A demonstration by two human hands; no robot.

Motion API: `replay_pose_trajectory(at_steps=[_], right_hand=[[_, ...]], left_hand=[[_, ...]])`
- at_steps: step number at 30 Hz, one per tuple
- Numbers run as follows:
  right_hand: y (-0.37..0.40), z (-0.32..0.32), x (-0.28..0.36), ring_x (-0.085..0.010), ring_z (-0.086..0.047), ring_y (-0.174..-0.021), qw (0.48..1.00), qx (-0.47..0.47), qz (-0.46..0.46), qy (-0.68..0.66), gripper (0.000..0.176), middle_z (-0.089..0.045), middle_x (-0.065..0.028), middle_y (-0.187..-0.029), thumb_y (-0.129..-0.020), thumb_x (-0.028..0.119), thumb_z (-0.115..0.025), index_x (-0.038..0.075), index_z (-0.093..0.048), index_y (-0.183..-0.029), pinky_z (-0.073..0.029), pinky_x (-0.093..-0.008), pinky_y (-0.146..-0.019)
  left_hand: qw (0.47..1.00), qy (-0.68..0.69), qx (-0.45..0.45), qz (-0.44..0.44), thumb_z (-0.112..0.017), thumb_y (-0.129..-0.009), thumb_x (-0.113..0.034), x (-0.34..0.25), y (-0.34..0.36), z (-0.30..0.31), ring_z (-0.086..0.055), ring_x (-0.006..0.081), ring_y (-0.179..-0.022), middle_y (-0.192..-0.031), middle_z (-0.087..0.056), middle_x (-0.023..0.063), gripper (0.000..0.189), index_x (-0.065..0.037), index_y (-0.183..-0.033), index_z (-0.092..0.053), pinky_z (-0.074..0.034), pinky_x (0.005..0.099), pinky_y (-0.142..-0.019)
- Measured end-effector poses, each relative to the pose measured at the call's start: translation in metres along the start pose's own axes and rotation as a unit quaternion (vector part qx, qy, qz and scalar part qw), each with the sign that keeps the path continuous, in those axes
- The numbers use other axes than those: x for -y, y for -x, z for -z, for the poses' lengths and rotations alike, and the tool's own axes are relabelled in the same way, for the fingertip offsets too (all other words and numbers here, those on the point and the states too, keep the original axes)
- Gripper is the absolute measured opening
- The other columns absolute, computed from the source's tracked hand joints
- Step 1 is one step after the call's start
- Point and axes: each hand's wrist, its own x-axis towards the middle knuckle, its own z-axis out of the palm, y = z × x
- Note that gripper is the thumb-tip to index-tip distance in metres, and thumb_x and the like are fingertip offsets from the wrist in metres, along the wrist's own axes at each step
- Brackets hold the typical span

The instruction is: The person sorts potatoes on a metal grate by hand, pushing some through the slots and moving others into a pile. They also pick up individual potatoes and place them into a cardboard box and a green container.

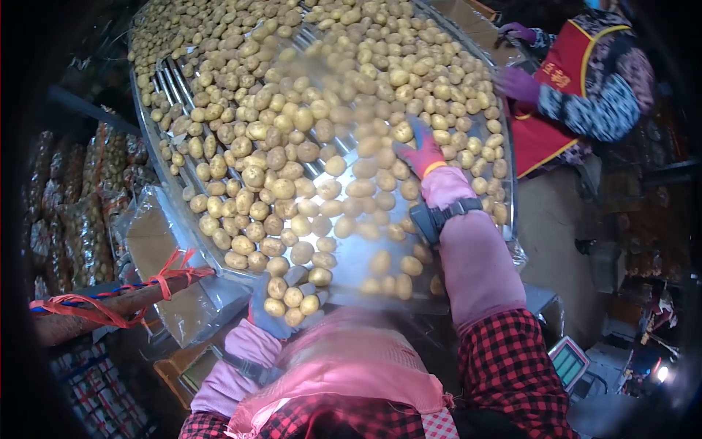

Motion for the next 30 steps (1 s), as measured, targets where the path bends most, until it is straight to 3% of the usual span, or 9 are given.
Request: replay_pose_trajectory(at_steps=[3, 4, 6, 11, 15, 20, 24, 27, 30], right_hand=[[0.027, -0.022, 0.07, -0.0362, -0.052, -0.13, 0.958, 0.11, 0.007, 0.266, 0.075, -0.044, -0.0181, -0.152, -0.076, 0.045, -0.081, 0.024, -0.056, -0.144, -0.046, -0.0451, -0.107], [0.046, -0.039, 0.069, -0.036, -0.054, -0.126, 0.97, 0.083, 0.085, 0.213, 0.066, -0.045, -0.0163, -0.151, -0.076, 0.045, -0.08, 0.026, -0.062, -0.137, -0.047, -0.0446, -0.103], [0.096, -0.059, 0.076, -0.0361, -0.058, -0.12, 0.955, 0.075, 0.201, 0.206, 0.052, -0.047, -0.0136, -0.149, -0.077, 0.045, -0.078, 0.027, -0.07, -0.125, -0.049, -0.0447, -0.098], [0.161, -0.039, 0.051, -0.0367, -0.057, -0.116, 0.886, 0.168, 0.385, 0.196, 0.04, -0.056, -0.015, -0.135, -0.08, 0.034, -0.074, 0.017, -0.071, -0.116, -0.047, -0.0483, -0.095], [0.121, 0.016, 0.087, -0.0422, -0.053, -0.124, 0.896, 0.319, 0.083, 0.296, 0.038, -0.058, -0.0186, -0.134, -0.083, 0.032, -0.072, 0.013, -0.07, -0.116, -0.046, -0.052, -0.1], [0.05, -0.063, 0.104, -0.0449, -0.047, -0.131, 0.946, 0.041, 0.266, 0.179, 0.066, -0.049, -0.0242, -0.143, -0.085, 0.037, -0.069, 0.013, -0.052, -0.145, -0.04, -0.0538, -0.109], [-0.02, -0.155, 0.188, -0.0416, -0.031, -0.145, 0.928, 0.06, 0.32, 0.181, 0.068, -0.04, -0.0153, -0.155, -0.088, 0.054, -0.064, 0.028, -0.048, -0.149, -0.028, -0.0591, -0.116], [-0.002, -0.187, 0.241, -0.0391, -0.027, -0.148, 0.858, 0.335, 0.23, 0.313, 0.066, -0.039, -0.0108, -0.157, -0.088, 0.055, -0.063, 0.03, -0.049, -0.148, -0.024, -0.0626, -0.117], [0.045, -0.185, 0.212, -0.0361, -0.034, -0.145, 0.841, 0.276, 0.371, 0.28, 0.047, -0.047, -0.0087, -0.151, -0.084, 0.044, -0.069, 0.025, -0.065, -0.126, -0.027, -0.0648, -0.115]], left_hand=[[0.975, -0.135, -0.172, -0.035, -0.051, -0.092, -0.031, -0.004, 0.005, 0.008, -0.045, 0.0239, -0.067, -0.078, -0.052, 0.0029, 0.015, -0.018, -0.088, -0.055, -0.04, 0.0361, -0.052], [0.994, -0.102, -0.026, 0.0, -0.047, -0.096, -0.038, -0.019, 0.005, 0.065, -0.05, 0.0256, -0.071, -0.087, -0.058, 0.0048, 0.023, -0.018, -0.098, -0.057, -0.045, 0.041, -0.055], [0.977, -0.133, -0.156, -0.055, -0.044, -0.099, -0.043, -0.007, 0.004, 0.03, -0.054, 0.0268, -0.075, -0.093, -0.059, 0.0061, 0.029, -0.017, -0.101, -0.056, -0.048, 0.0441, -0.059], [0.977, -0.146, -0.071, -0.139, -0.041, -0.102, -0.047, -0.005, -0.005, 0.068, -0.056, 0.0278, -0.079, -0.102, -0.06, 0.0102, 0.032, -0.017, -0.102, -0.053, -0.049, 0.0469, -0.062], [0.992, -0.05, -0.025, -0.117, -0.045, -0.097, -0.047, -0.002, -0.002, 0.032, -0.053, 0.0294, -0.08, -0.103, -0.058, 0.0112, 0.034, -0.014, -0.101, -0.054, -0.046, 0.0435, -0.061], [0.99, -0.027, -0.085, -0.111, -0.047, -0.094, -0.052, 0.001, 0.014, 0.034, -0.054, 0.0337, -0.091, -0.114, -0.059, 0.012, 0.044, -0.012, -0.11, -0.059, -0.047, 0.0491, -0.068], [0.994, -0.024, -0.01, -0.104, -0.045, -0.095, -0.062, 0.008, 0.042, 0.069, -0.046, 0.0472, -0.121, -0.141, -0.049, 0.0153, 0.058, -0.015, -0.126, -0.06, -0.046, 0.061, -0.089], [0.992, -0.039, -0.046, -0.113, -0.045, -0.094, -0.068, 0.011, 0.065, 0.066, -0.038, 0.0546, -0.136, -0.154, -0.041, 0.0164, 0.064, -0.017, -0.13, -0.059, -0.041, 0.0677, -0.098], [0.982, -0.06, -0.09, -0.155, -0.046, -0.094, -0.07, 0.011, 0.085, 0.066, -0.039, 0.056, -0.135, -0.154, -0.04, 0.0178, 0.065, -0.018, -0.13, -0.06, -0.038, 0.0724, -0.1]])
